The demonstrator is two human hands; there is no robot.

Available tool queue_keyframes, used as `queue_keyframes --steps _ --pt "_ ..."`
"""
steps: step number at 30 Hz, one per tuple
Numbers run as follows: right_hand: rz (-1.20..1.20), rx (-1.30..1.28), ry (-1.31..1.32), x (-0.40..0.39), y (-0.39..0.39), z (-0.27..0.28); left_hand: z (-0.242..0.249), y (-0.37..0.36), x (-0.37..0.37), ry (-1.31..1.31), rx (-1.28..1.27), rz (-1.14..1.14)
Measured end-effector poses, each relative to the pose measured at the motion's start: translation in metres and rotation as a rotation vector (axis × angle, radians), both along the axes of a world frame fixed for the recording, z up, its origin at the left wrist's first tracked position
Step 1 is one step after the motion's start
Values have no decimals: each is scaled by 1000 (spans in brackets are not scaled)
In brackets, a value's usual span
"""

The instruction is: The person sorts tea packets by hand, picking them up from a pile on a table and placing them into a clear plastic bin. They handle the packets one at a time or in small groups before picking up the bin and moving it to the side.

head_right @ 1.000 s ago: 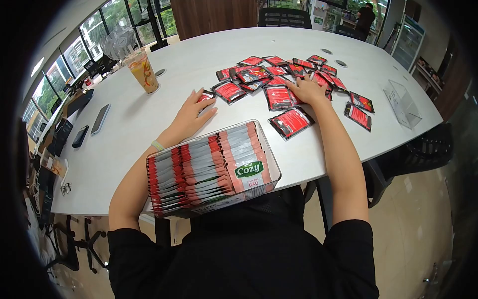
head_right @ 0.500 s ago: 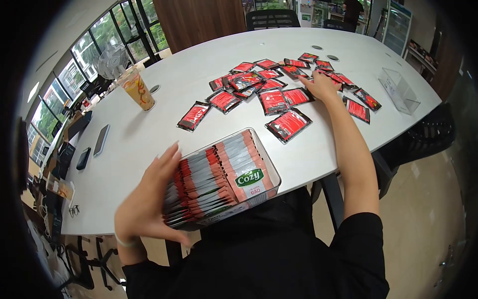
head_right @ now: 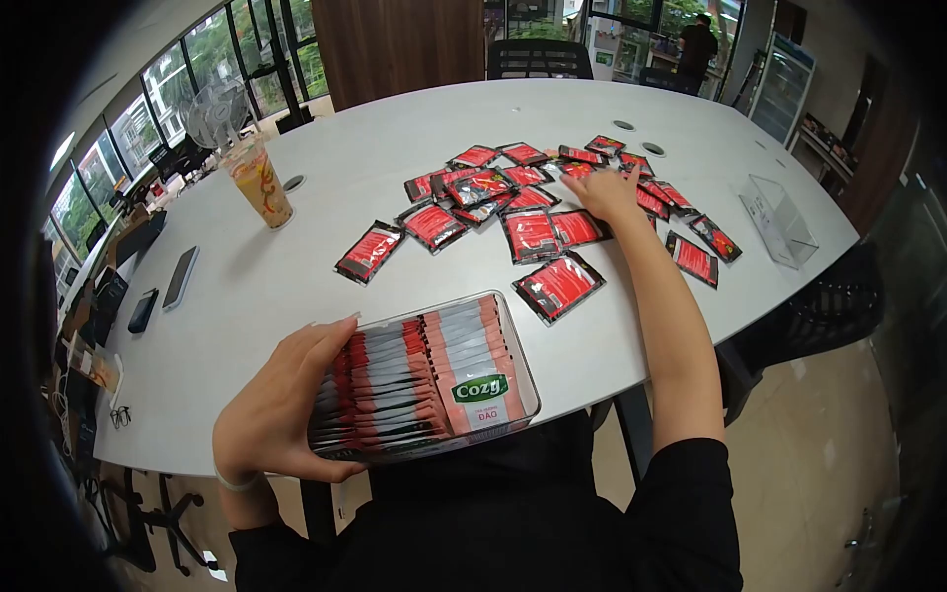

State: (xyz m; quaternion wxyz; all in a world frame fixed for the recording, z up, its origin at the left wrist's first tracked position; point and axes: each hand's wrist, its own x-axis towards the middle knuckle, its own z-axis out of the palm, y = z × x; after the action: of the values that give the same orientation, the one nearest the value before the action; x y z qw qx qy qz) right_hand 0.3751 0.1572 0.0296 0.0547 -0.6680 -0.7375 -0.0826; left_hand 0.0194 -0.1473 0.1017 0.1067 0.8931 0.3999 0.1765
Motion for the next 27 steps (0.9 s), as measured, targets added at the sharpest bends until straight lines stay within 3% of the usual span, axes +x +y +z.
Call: queue_keyframes --steps 4,7,12,14,16,18,20,21,23,27 --pt "-102 223 -162 -6 1 2 0 1 5 -2 -13 -3" --pt "26 253 -162 -8 14 -4 -2 4 7 -14 1 -13" --pt "235 174 143 -13 50 -13 -6 15 1 -85 -41 -14" --pt "284 173 127 -13 67 -13 -7 24 -8 -151 -71 -19" --pt "316 127 131 -16 79 -9 -9 37 -20 -585 -292 -94" --pt "354 73 123 -17 91 -4 -21 54 -37 -792 -163 32" --pt "411 37 137 -15 99 -3 -31 64 -55 -568 109 327" --pt "425 36 136 -16 98 -2 -37 66 -62 -569 113 341" --pt "405 65 -36 -19 94 3 -50 68 -74 -227 300 641" --pt "488 191 -311 -25 91 3 -75 73 -97 -140 313 838"
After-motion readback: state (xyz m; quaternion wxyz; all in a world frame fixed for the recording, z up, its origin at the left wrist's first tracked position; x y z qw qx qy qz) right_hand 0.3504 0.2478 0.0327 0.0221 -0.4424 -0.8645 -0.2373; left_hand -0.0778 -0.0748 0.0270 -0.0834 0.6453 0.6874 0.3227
